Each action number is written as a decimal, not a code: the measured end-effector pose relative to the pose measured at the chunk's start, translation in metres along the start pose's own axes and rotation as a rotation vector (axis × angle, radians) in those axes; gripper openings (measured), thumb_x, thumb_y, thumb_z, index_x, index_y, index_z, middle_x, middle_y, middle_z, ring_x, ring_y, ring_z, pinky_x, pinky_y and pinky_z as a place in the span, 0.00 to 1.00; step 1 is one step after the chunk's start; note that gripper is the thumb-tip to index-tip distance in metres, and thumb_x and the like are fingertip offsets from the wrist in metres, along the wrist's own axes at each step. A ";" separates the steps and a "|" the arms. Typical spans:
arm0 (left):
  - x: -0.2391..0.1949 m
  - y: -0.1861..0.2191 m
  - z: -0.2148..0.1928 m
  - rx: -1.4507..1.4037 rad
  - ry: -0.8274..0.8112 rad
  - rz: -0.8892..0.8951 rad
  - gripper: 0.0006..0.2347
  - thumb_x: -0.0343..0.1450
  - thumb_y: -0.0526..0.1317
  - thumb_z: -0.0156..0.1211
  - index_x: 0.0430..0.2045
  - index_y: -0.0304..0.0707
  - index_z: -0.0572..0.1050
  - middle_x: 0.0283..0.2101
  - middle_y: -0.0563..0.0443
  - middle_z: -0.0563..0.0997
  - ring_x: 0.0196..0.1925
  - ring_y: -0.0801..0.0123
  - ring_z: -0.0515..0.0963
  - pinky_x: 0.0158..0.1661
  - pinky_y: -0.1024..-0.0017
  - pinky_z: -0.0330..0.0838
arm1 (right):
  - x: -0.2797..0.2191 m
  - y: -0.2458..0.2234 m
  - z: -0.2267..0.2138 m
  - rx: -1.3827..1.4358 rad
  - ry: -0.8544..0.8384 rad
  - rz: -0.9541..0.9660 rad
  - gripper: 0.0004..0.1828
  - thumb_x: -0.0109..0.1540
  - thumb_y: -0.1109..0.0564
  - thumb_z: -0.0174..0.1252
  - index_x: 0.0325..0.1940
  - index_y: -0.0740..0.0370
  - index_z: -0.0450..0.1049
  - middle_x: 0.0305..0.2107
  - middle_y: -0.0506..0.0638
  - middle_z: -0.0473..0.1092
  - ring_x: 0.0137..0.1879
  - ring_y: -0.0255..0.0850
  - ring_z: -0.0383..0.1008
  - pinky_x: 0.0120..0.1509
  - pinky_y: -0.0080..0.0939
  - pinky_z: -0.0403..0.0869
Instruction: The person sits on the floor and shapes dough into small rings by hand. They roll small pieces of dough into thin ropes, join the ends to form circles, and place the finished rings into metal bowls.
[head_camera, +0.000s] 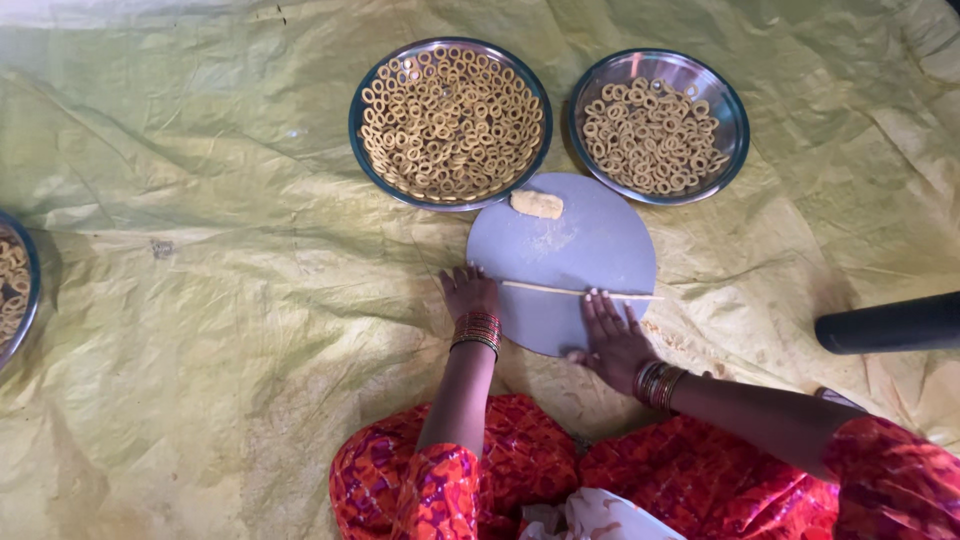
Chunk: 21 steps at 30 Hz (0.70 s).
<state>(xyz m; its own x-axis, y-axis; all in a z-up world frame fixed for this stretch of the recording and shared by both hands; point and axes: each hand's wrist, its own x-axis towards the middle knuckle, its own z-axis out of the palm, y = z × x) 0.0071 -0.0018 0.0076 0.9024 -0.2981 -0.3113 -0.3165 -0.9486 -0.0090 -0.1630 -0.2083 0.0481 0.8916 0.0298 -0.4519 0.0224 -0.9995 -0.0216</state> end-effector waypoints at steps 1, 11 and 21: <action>-0.002 0.000 -0.001 -0.005 0.003 0.000 0.19 0.76 0.38 0.44 0.64 0.39 0.67 0.72 0.50 0.63 0.72 0.52 0.62 0.70 0.44 0.42 | 0.004 0.005 -0.002 -0.023 0.007 0.015 0.56 0.65 0.21 0.33 0.79 0.63 0.25 0.78 0.59 0.26 0.82 0.50 0.22 0.80 0.61 0.31; 0.000 -0.002 -0.005 -0.015 0.004 -0.015 0.20 0.75 0.38 0.43 0.65 0.44 0.65 0.71 0.54 0.64 0.71 0.52 0.62 0.70 0.43 0.39 | 0.081 0.022 -0.045 0.023 0.185 0.248 0.58 0.63 0.19 0.31 0.80 0.65 0.29 0.78 0.59 0.31 0.83 0.49 0.26 0.81 0.64 0.32; -0.008 0.000 -0.001 0.043 0.061 -0.004 0.17 0.76 0.38 0.46 0.60 0.40 0.73 0.66 0.51 0.72 0.68 0.54 0.68 0.70 0.44 0.43 | 0.061 0.021 -0.022 0.089 0.193 0.151 0.56 0.63 0.21 0.33 0.80 0.63 0.30 0.78 0.56 0.31 0.83 0.48 0.26 0.80 0.63 0.29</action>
<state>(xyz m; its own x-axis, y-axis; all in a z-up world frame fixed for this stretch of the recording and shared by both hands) 0.0002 0.0003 0.0113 0.9192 -0.3017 -0.2530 -0.3242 -0.9446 -0.0514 -0.0984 -0.2276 0.0401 0.9518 -0.1309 -0.2772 -0.1500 -0.9875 -0.0487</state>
